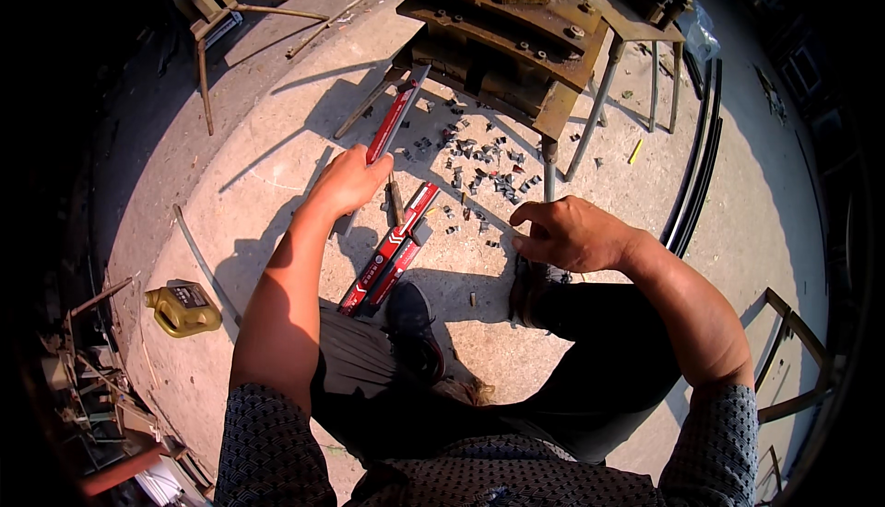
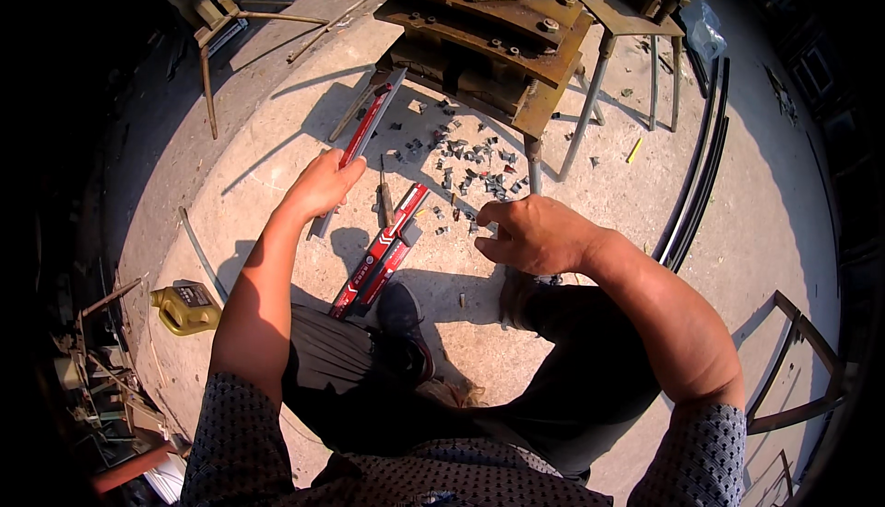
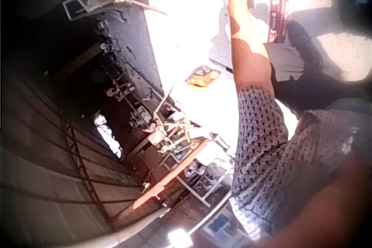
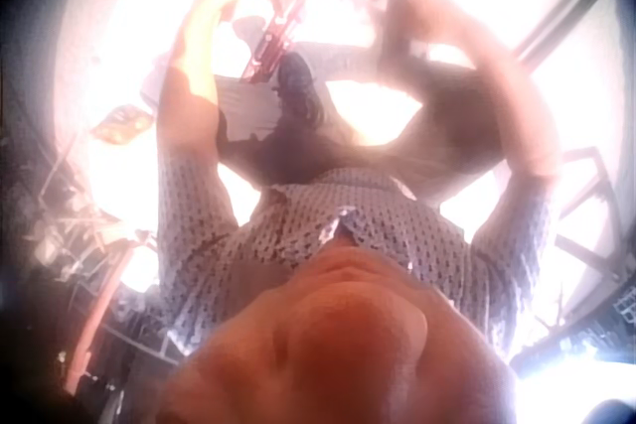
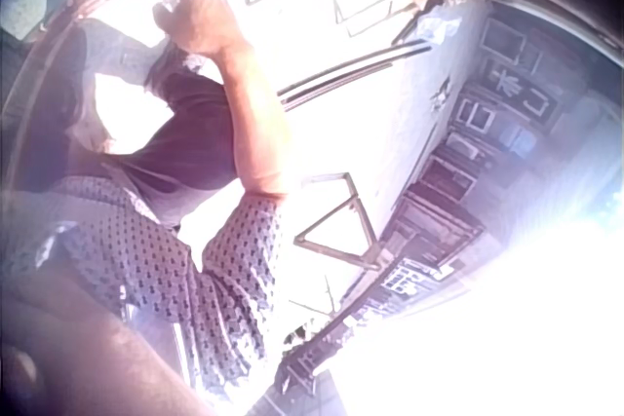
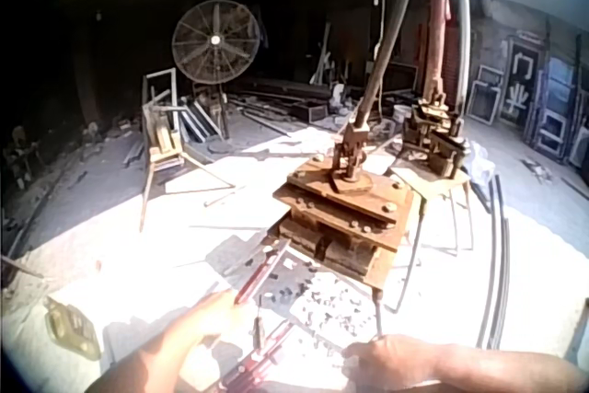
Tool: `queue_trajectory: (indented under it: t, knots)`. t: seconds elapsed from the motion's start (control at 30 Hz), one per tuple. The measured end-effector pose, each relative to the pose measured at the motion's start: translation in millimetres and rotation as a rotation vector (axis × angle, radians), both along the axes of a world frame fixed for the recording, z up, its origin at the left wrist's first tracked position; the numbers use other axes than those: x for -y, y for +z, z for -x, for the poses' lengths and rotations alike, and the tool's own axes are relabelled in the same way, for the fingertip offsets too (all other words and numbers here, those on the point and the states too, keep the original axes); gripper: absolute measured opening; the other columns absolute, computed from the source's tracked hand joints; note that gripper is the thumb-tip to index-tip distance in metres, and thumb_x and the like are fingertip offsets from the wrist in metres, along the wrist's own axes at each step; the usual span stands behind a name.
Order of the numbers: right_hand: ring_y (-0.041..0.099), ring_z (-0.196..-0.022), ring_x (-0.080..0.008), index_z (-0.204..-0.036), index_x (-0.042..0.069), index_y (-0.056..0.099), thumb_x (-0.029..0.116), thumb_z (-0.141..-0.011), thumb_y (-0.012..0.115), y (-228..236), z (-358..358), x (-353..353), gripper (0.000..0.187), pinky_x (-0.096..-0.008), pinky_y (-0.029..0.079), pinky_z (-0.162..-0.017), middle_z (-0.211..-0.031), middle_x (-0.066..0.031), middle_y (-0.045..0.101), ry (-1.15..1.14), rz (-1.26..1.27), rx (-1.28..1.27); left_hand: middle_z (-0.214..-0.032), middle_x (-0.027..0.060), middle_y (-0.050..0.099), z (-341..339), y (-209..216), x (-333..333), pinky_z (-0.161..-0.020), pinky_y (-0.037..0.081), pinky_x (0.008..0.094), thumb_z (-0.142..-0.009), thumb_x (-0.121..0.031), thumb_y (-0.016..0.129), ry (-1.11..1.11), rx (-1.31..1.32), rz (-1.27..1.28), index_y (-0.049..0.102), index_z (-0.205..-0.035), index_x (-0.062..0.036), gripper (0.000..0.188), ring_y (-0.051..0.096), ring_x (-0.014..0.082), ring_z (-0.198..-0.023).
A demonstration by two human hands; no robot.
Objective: The person sits on the floor and uses pliers to manipulate small metal pieces on a metal frame. They then open a red box and remove a metal rod, placing it on the frame.
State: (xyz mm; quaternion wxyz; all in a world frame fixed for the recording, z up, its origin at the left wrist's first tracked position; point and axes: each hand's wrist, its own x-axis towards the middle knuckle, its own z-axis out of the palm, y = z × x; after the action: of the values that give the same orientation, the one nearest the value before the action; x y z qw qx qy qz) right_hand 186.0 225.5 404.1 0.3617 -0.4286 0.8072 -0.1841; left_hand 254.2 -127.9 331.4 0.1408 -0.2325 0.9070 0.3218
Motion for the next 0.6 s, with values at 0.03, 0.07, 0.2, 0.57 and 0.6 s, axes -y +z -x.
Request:
queue_trajectory:
  t: [0.03, 0.07, 0.2, 0.57, 0.6]
  knots:
    - [0.078, -0.09, -0.0358, -0.129, -0.002, 0.066, 0.033, -0.106, 0.064, -0.2, -0.1, -0.7, 0.042, -0.0424, 0.06, -0.083, -0.094, -0.0222, 0.078, -0.002, 0.0, 0.004, -0.088, 0.0238, 0.074, 1.5, -1.8, 0.6, -0.081, 0.057, 0.0485, -0.102, -0.05, 0.058, -0.007, -0.015, 0.0, 0.068, -0.11, 0.0063, 0.057, 0.075, 0.038, -0.084]
    - [0.078, -0.088, -0.0346, -0.128, -0.002, 0.066, 0.032, -0.106, 0.065, -1.4, -0.4, -1.7, 0.04, -0.0419, 0.061, -0.082, -0.093, -0.0211, 0.078, 0.005, 0.017, -0.011, -0.082, 0.0217, 0.073, 2.9, -4.8, 1.6, -0.077, 0.057, 0.0479, -0.102, -0.05, 0.058, -0.015, -0.03, 0.0, 0.068, -0.107, 0.0058, 0.057, 0.075, 0.0362, -0.078]
    - [0.078, -0.086, -0.0323, -0.127, -0.002, 0.068, 0.028, -0.106, 0.067, -4.9, 0.3, -5.2, 0.037, -0.0407, 0.061, -0.08, -0.092, -0.0192, 0.077, 0.005, 0.041, -0.034, -0.075, 0.0077, 0.062, 10.2, -10.2, 1.4, -0.054, 0.05, 0.0395, -0.104, -0.048, 0.059, 0.013, -0.057, -0.1, 0.058, -0.092, -0.0006, 0.049, 0.065, 0.0196, -0.063]
    - [0.075, -0.09, -0.0418, -0.126, -0.003, 0.067, 0.032, -0.104, 0.065, -5.1, 2.2, -15.3, 0.041, -0.0464, 0.059, -0.084, -0.091, -0.0272, 0.075, -0.014, 0.084, -0.011, -0.07, 0.0155, 0.066, 19.0, -13.8, -7.3, -0.062, 0.055, 0.045, -0.101, -0.05, 0.055, 0.035, -0.075, -0.078, 0.065, -0.096, 0.0045, 0.056, 0.067, 0.028, -0.062]
    - [0.075, -0.09, -0.0422, -0.126, -0.002, 0.067, 0.032, -0.104, 0.065, -5.0, 2.2, -15.5, 0.041, -0.0467, 0.059, -0.084, -0.091, -0.0274, 0.075, -0.013, 0.089, -0.009, -0.072, 0.016, 0.067, 19.6, -14.5, -6.3, -0.062, 0.055, 0.0451, -0.101, -0.05, 0.055, 0.03, -0.056, -0.096, 0.066, -0.098, 0.005, 0.056, 0.068, 0.0281, -0.063]
